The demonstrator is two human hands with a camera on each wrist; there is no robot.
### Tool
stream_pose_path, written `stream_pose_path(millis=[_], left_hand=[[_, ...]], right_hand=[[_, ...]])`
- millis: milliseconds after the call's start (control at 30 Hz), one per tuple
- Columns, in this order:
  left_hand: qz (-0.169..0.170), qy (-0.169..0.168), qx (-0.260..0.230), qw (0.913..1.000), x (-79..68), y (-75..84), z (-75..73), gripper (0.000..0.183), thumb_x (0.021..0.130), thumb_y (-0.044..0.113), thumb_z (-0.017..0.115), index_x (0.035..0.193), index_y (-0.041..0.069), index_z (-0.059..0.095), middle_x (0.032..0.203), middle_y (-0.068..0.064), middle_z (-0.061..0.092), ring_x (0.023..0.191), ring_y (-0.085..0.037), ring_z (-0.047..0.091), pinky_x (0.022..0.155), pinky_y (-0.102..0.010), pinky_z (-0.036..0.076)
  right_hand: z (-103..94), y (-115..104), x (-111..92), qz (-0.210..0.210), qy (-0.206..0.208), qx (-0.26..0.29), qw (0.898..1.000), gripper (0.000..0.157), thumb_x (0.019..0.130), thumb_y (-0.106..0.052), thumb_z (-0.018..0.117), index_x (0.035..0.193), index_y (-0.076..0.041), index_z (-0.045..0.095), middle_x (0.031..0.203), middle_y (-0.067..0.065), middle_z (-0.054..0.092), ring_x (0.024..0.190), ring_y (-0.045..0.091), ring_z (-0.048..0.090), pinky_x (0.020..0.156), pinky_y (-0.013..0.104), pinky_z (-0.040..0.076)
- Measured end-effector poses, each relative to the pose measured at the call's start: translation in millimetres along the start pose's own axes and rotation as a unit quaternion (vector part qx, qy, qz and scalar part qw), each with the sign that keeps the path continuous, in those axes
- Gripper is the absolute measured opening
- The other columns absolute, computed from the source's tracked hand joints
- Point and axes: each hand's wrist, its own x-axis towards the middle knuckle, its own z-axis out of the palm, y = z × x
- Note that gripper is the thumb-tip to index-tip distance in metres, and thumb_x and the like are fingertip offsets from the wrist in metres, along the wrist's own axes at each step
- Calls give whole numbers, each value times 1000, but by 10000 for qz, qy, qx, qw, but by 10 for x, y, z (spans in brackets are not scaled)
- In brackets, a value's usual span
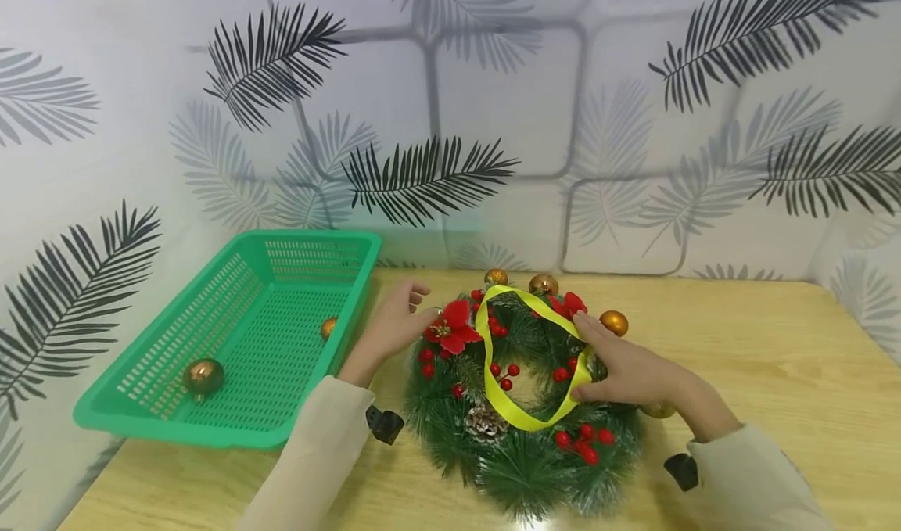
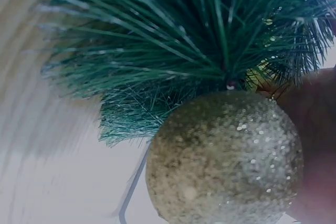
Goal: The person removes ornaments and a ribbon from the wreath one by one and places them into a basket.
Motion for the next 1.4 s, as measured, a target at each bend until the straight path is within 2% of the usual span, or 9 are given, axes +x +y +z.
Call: stream_pose_path(millis=[200, 367, 600, 833, 967, 1067, 1233, 1400], left_hand=[[-55, 31, -88, 9999, -12, -86, 47, 41, 91, 20, 55, 128, 2, 50, 129, -23, 50, 119, -39, 49, 97, -52, 43], [-47, 20, -103, 9999, -21, -85, 57, 41, 92, 21, 55, 128, 3, 50, 129, -22, 51, 119, -39, 49, 97, -52, 43], [-109, -25, -384, 9992, -14, -57, 21, 41, 92, 17, 54, 129, 0, 47, 131, -26, 46, 119, -40, 47, 98, -52, 41], [-98, -42, -330, 9994, 34, -69, -27, 42, 92, 15, 52, 130, 0, 46, 131, -27, 46, 118, -40, 47, 96, -52, 42], [-111, 36, -300, 9995, 33, -59, -41, 42, 91, 15, 53, 129, -1, 47, 130, -27, 47, 117, -40, 48, 95, -52, 43], [-106, 78, -235, 9996, 20, -58, -22, 41, 90, 15, 53, 127, -1, 49, 128, -26, 49, 115, -40, 50, 95, -52, 44], [-185, -32, -304, 9994, -4, -59, 12, 41, 91, 16, 53, 128, 0, 48, 130, -26, 48, 116, -39, 50, 95, -51, 43], [-276, -91, -330, 9990, -8, -82, 14, 40, 93, 18, 54, 129, 1, 48, 130, -25, 47, 117, -39, 49, 95, -52, 43]], right_hand=[[-9, 3, -11, 4, -112, -37, 9999, 107, 81, -47, 70, 152, 2, 6, 157, 28, 4, 142, 47, 10, 108, 64, 22], [-13, -51, -41, 83, 91, -109, 9999, 102, 85, -54, 63, 152, 2, 9, 157, 27, 8, 142, 48, 13, 108, 64, 23], [-8, -298, -109, 325, 1008, -350, 9938, 93, 93, -54, 51, 149, 8, 9, 156, 30, 6, 141, 49, 11, 110, 65, 18], [159, -583, -125, 1030, 1862, -557, 9755, 92, 94, -45, 55, 146, 15, 9, 152, 37, 7, 137, 56, 15, 106, 66, 25], [307, -711, -75, 1276, 2214, -754, 9639, 92, 93, -42, 58, 144, 19, 11, 149, 40, 11, 136, 56, 17, 106, 64, 27], [401, -748, -34, 1438, 2279, -911, 9587, 94, 91, -43, 60, 142, 21, 13, 148, 42, 12, 137, 56, 15, 108, 63, 25], [498, -694, -22, 1665, 2072, -1037, 9584, 95, 89, -42, 62, 140, 23, 17, 147, 43, 12, 137, 56, 14, 109, 62, 24], [536, -604, -19, 1553, 2022, -1129, 9603, 97, 86, -41, 67, 141, 22, 17, 148, 42, 14, 137, 55, 16, 109, 61, 26]])
